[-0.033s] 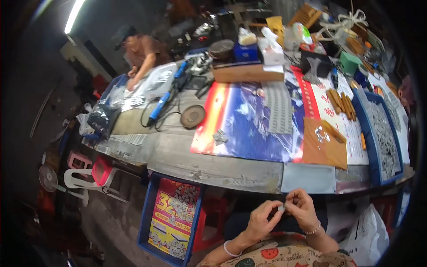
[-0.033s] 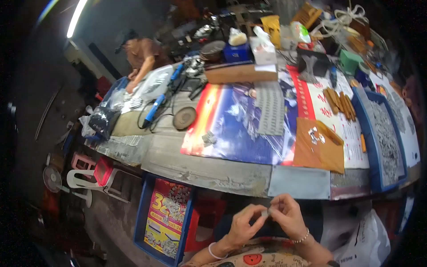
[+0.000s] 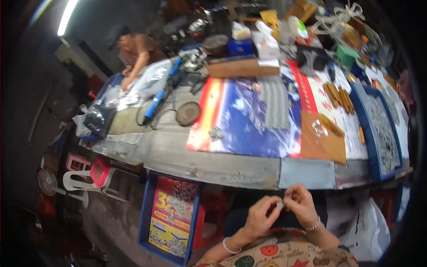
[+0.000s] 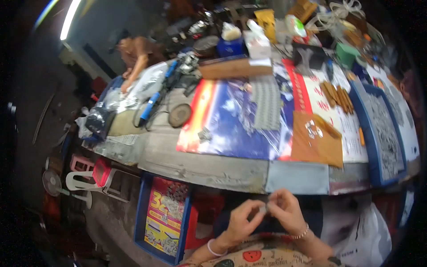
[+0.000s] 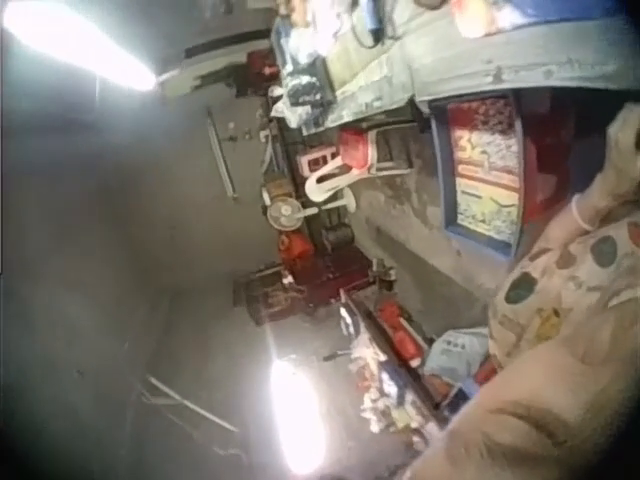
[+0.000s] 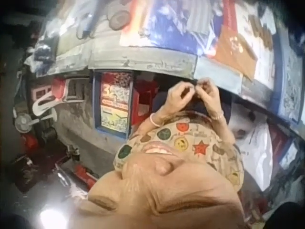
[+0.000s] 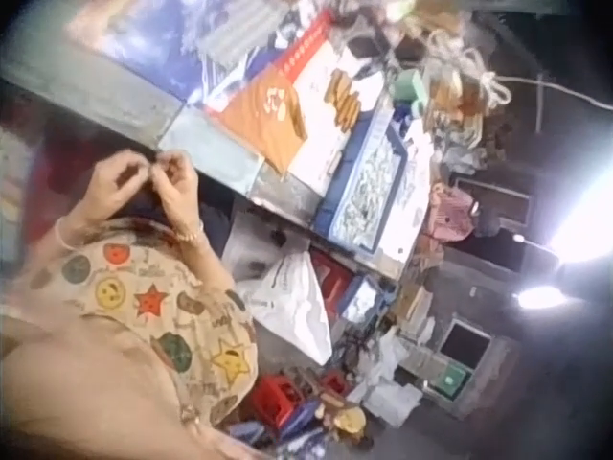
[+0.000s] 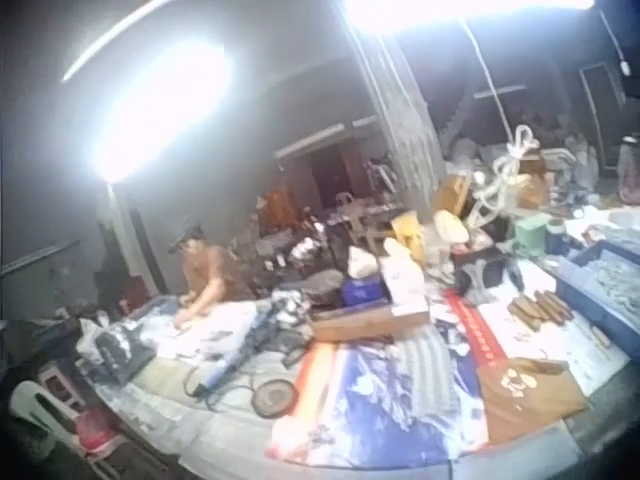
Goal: Inspecting and sorting small rectangular parts at a workshop table.
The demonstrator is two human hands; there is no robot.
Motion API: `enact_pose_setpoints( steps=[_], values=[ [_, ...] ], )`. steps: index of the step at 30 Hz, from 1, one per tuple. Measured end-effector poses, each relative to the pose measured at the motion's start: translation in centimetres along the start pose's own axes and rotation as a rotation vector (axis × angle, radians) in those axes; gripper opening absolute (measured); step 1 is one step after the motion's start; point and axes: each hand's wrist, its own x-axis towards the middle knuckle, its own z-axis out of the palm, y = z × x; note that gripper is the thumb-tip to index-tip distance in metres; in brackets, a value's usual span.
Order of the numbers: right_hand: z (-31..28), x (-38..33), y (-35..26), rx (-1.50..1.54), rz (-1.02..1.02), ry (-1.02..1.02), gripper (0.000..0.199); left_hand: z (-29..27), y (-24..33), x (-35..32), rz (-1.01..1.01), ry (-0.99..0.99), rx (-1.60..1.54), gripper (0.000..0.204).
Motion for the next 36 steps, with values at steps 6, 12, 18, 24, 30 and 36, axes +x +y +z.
enact_pose_setpoints(
  steps=[6, 12, 18, 24, 30, 36],
  values=[
    [-0.4, 1.2, -0.8, 0.083, 0.002, -0.057, 0.014, -0.6, 0.0, 2.5, 0.158, -0.003, 0.107, 0.01],
    [-0.5, 3.1, -1.8, 0.11, 0.066, -0.025, 0.01, -0.3, 0.3, 3.7, -0.322, -0.029, -0.228, 0.009],
    [-1.4, 4.1, -2.4, 0.145, 0.045, -0.047, 0.012, -0.4, 0.8, 5.9, -0.449, -0.097, -0.396, 0.01],
    [-1.6, 5.7, -2.9, 0.138, -0.003, -0.088, 0.017, -1.1, 0.5, 7.7, -0.478, -0.12, -0.446, 0.009],
    [-0.8, 5.4, -3.2, -0.035, 0.033, -0.149, 0.013, -1.7, 0.7, 6.7, -0.505, -0.12, -0.413, 0.008],
    [-1.2, 4.9, -2.2, -0.073, -0.026, -0.107, 0.009, -0.8, -1.0, 5.8, -0.474, -0.159, -0.401, 0.01]
  ],
)
